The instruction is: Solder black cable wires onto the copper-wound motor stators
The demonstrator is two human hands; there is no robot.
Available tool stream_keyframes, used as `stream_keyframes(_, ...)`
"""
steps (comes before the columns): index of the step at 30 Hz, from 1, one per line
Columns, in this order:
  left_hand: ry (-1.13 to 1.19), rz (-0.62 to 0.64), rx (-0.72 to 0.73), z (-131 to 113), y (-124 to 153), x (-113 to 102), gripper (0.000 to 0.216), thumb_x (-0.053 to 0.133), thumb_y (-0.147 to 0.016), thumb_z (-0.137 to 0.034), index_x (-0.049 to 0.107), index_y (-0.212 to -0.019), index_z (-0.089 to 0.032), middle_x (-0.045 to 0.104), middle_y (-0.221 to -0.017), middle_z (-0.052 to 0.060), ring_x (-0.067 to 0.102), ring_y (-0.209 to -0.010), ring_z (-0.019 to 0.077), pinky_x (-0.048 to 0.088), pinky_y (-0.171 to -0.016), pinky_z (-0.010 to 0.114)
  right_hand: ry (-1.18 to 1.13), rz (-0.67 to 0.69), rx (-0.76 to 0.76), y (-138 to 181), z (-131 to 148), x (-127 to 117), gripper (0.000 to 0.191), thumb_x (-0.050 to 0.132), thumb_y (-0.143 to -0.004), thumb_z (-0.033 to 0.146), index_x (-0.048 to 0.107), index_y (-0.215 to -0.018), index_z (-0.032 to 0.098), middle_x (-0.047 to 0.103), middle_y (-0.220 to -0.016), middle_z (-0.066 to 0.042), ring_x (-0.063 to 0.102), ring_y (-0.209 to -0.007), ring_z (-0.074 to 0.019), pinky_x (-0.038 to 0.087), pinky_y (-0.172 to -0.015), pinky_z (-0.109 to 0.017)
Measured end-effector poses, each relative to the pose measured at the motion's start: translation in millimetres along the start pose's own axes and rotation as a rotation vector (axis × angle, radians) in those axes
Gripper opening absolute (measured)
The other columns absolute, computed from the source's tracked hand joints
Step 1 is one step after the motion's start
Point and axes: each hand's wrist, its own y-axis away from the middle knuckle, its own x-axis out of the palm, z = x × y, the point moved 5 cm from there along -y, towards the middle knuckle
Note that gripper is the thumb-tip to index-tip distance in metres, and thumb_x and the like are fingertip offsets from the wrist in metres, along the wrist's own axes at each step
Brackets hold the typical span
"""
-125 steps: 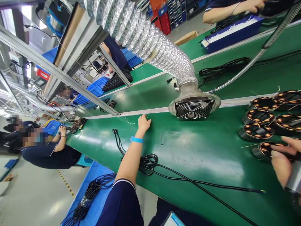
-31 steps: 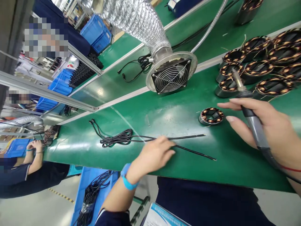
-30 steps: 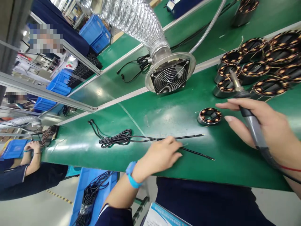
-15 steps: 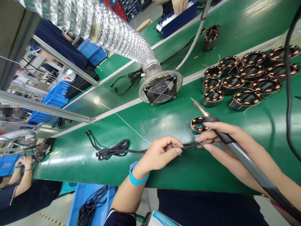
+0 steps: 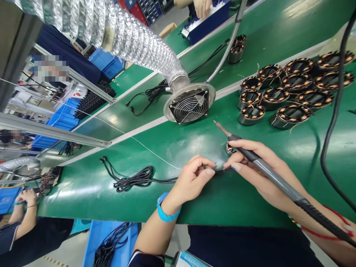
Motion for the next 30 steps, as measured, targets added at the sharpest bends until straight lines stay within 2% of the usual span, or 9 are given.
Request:
stream_keyframes(3, -0.076, 0.106, 0.082, -12, -3, 5, 0.055, 0.027, -0.104, -0.054, 0.066, -0.093, -0.017, 0.063, -0.088, 0.006, 0.057, -0.083, 0.0158, 0.046, -0.082, 0.030, -0.035, 0.050, -0.003, 0, 1, 3, 0.028, 0.057, -0.096, 0.033, 0.056, -0.123, 0.028, 0.070, -0.081, 0.001, 0.071, -0.076, -0.0169, 0.060, -0.080, -0.032)
stream_keyframes(5, -0.136, 0.206, 0.099, -18, -5, 10, 0.058, 0.021, -0.105, -0.053, 0.062, -0.086, -0.017, 0.062, -0.085, 0.006, 0.057, -0.081, 0.0160, 0.046, -0.082, 0.031, -0.103, 0.085, 0.009, 0, 1, 7, 0.030, 0.059, -0.094, 0.031, 0.054, -0.124, 0.028, 0.070, -0.084, 0.001, 0.070, -0.072, -0.0146, 0.060, -0.073, -0.027)
stream_keyframes(11, -0.314, 0.484, 0.093, -23, -14, 19, 0.057, 0.023, -0.103, -0.056, 0.057, -0.080, -0.017, 0.063, -0.084, 0.008, 0.057, -0.081, 0.0170, 0.047, -0.080, 0.032, -0.180, 0.119, 0.017, 3, 1, 8, 0.036, 0.063, -0.092, 0.029, 0.051, -0.126, 0.029, 0.068, -0.089, 0.001, 0.070, -0.071, -0.0121, 0.062, -0.069, -0.022)
stream_keyframes(14, -0.189, 0.559, 0.065, -24, -16, 20, 0.059, 0.029, -0.101, -0.061, 0.062, -0.081, -0.016, 0.066, -0.083, 0.009, 0.059, -0.084, 0.0173, 0.048, -0.088, 0.034, -0.150, 0.115, -0.053, 4, 5, 6, 0.034, 0.063, -0.095, 0.030, 0.051, -0.126, 0.029, 0.068, -0.085, 0.003, 0.068, -0.069, -0.0121, 0.062, -0.068, -0.023)
stream_keyframes(16, 0.010, 0.576, -0.048, -22, -15, 23, 0.056, 0.040, -0.096, -0.066, 0.062, -0.080, -0.017, 0.068, -0.080, 0.007, 0.062, -0.081, 0.0165, 0.050, -0.084, 0.033, -0.105, 0.075, -0.122, 4, 8, 4, 0.032, 0.062, -0.096, 0.028, 0.052, -0.125, 0.030, 0.067, -0.082, 0.004, 0.067, -0.067, -0.0114, 0.061, -0.067, -0.023)
stream_keyframes(18, 0.238, 0.524, -0.218, -16, -16, 27, 0.051, 0.055, -0.088, -0.069, 0.058, -0.081, -0.018, 0.065, -0.072, 0.003, 0.060, -0.066, 0.0131, 0.049, -0.067, 0.028, -0.036, 0.013, -0.191, 4, 10, 2, 0.032, 0.062, -0.096, 0.026, 0.053, -0.126, 0.031, 0.067, -0.081, 0.006, 0.066, -0.067, -0.0107, 0.060, -0.069, -0.023)
stream_keyframes(20, 0.357, 0.384, -0.315, -11, -22, 29, 0.046, 0.068, -0.080, -0.063, 0.055, -0.080, -0.019, 0.058, -0.063, -0.003, 0.051, -0.053, 0.0084, 0.041, -0.055, 0.023, 0.066, -0.052, -0.231, 4, 11, -3, 0.034, 0.062, -0.096, 0.025, 0.053, -0.128, 0.032, 0.069, -0.085, 0.005, 0.068, -0.072, -0.0113, 0.059, -0.072, -0.023)
stream_keyframes(25, 0.207, -0.088, -0.254, -1, -51, 17, 0.013, 0.066, -0.079, -0.018, 0.056, -0.070, -0.016, 0.051, -0.060, -0.006, 0.044, -0.058, 0.0056, 0.035, -0.060, 0.021, 0.395, -0.157, -0.210, 2, 4, -21, 0.041, 0.055, -0.100, 0.025, 0.051, -0.141, 0.029, 0.076, -0.096, 0.001, 0.074, -0.085, -0.0151, 0.058, -0.075, -0.023)
stream_keyframes(30, 0.098, -0.193, -0.211, 10, -65, 13, 0.011, 0.064, -0.079, -0.014, 0.059, -0.070, -0.015, 0.050, -0.059, -0.007, 0.043, -0.058, 0.0063, 0.033, -0.060, 0.022, 0.451, -0.245, -0.402, 10, 7, -31, 0.031, 0.065, -0.094, 0.017, 0.065, -0.123, 0.027, 0.073, -0.096, -0.004, 0.069, -0.075, -0.0156, 0.055, -0.070, -0.026)
